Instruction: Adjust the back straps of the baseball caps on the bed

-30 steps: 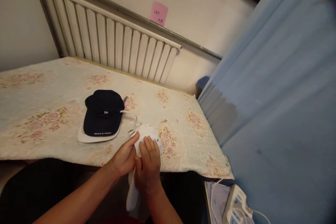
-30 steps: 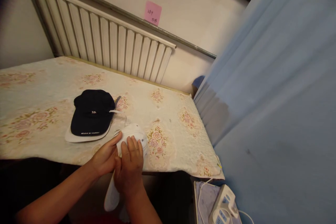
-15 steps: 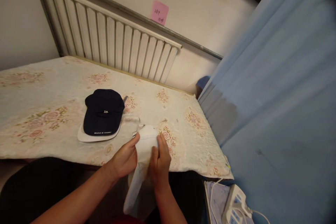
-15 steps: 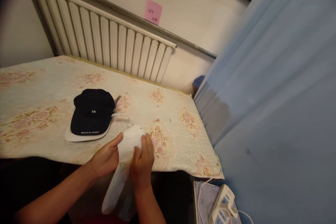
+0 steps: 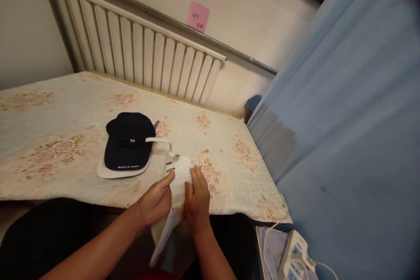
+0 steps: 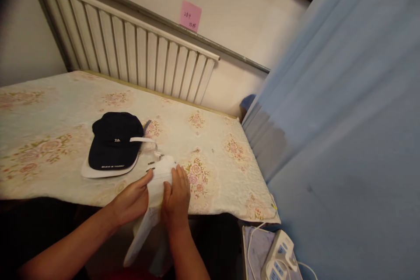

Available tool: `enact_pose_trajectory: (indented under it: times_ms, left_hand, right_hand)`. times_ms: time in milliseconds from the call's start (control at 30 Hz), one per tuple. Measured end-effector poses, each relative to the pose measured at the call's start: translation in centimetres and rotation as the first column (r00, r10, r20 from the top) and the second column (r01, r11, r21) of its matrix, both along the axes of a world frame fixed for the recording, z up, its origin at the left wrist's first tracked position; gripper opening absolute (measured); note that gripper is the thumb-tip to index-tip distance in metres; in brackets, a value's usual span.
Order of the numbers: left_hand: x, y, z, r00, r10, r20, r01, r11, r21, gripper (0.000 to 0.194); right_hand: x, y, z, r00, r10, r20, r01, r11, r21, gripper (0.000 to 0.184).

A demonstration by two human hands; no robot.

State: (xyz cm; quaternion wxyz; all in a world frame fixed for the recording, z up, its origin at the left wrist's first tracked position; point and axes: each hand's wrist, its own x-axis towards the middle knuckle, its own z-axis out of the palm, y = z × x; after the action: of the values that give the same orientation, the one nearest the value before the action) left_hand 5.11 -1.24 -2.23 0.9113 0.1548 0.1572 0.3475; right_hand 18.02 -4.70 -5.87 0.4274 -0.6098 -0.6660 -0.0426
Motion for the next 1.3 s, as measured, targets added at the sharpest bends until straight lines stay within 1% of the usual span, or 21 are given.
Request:
enact_pose_trajectory:
  times_ms: [67,100,233,300,433,533,600,700,800,933,1000,1033,1100,1167,1233,1300]
  left_hand:
    - [0.1,0.1,0.0,0.998,-0.043,0.036,0.044,0.999,-0.012,0.052]
    - [0.1,0.2,0.0,0.998,-0.042,0.042,0.043,0.999,-0.024,0.052]
    - [0.3,0.8,0.3,0.997,0.081,-0.007,-0.081,0.994,-0.071,0.047]
    - [0.2,1.0,0.4,0.994,0.103,-0.033,-0.105,0.991,-0.084,0.045]
    - [-0.1,1.0,0.5,0.995,0.055,-0.081,-0.066,0.990,-0.128,0.043]
    - [-0.1,0.7,0.6,0.991,-0.002,-0.134,-0.024,0.981,-0.191,0.042]
    - [-0.1,0.4,0.7,0.989,-0.035,-0.141,0.005,0.978,-0.208,0.042]
    - [0.0,0.0,0.9,0.992,-0.025,-0.124,0.003,0.985,-0.172,0.043]
    - [0.0,-0.2,0.9,0.997,-0.016,-0.075,0.007,0.993,-0.118,0.044]
    - [-0.1,-0.2,0.4,0.995,-0.084,-0.047,0.079,0.992,-0.099,0.047]
    - [-0.1,-0.2,0.2,0.994,-0.100,-0.044,0.095,0.991,-0.092,0.048]
    - [-0.1,-0.2,0.2,0.994,-0.098,-0.048,0.093,0.992,-0.090,0.047]
    - [0.1,-0.2,0.3,0.995,-0.076,-0.068,0.070,0.994,-0.090,0.044]
    - [0.2,-0.3,0.5,0.993,-0.068,-0.098,0.057,0.992,-0.110,0.040]
    - [0.2,-0.3,0.6,0.991,-0.057,-0.124,0.040,0.990,-0.136,0.039]
    - [0.1,-0.4,0.7,0.990,-0.044,-0.135,0.023,0.988,-0.154,0.040]
  right_hand:
    - [0.1,-0.1,-0.3,0.998,-0.038,-0.053,0.035,0.998,-0.052,0.040]
    - [0.0,-0.3,-0.4,0.997,-0.042,-0.059,0.039,0.998,-0.057,0.041]
    - [-1.1,-1.0,-0.6,1.000,-0.019,-0.019,0.019,1.000,-0.003,0.046]
    - [-1.6,-1.2,-0.4,1.000,-0.006,0.003,0.006,0.999,0.035,0.047]
    - [-2.4,-1.6,0.9,0.995,0.053,0.081,-0.061,0.993,0.097,0.047]
    - [-2.9,-1.9,1.9,0.973,0.150,0.174,-0.165,0.983,0.076,0.049]
    - [-3.1,-1.8,2.2,0.960,0.185,0.210,-0.199,0.979,0.049,0.051]
    - [-2.6,-1.3,1.8,0.970,0.141,0.199,-0.159,0.984,0.076,0.050]
    - [-1.4,-0.6,0.8,0.991,0.067,0.116,-0.078,0.992,0.098,0.044]
    - [0.1,-0.3,-0.1,0.994,-0.044,-0.096,0.040,0.998,-0.042,0.041]
    - [0.2,-0.5,-0.2,0.988,-0.078,-0.134,0.068,0.995,-0.077,0.041]
    - [0.0,-0.7,-0.1,0.990,-0.078,-0.118,0.071,0.996,-0.062,0.041]
    - [-0.8,-1.3,0.3,0.998,-0.049,-0.034,0.049,0.999,0.018,0.043]
    - [-1.9,-1.8,1.0,0.997,0.026,0.078,-0.032,0.996,0.080,0.046]
    - [-3.0,-2.1,1.7,0.978,0.118,0.173,-0.131,0.989,0.064,0.049]
    - [-3.6,-2.1,2.1,0.961,0.168,0.221,-0.181,0.983,0.040,0.050]
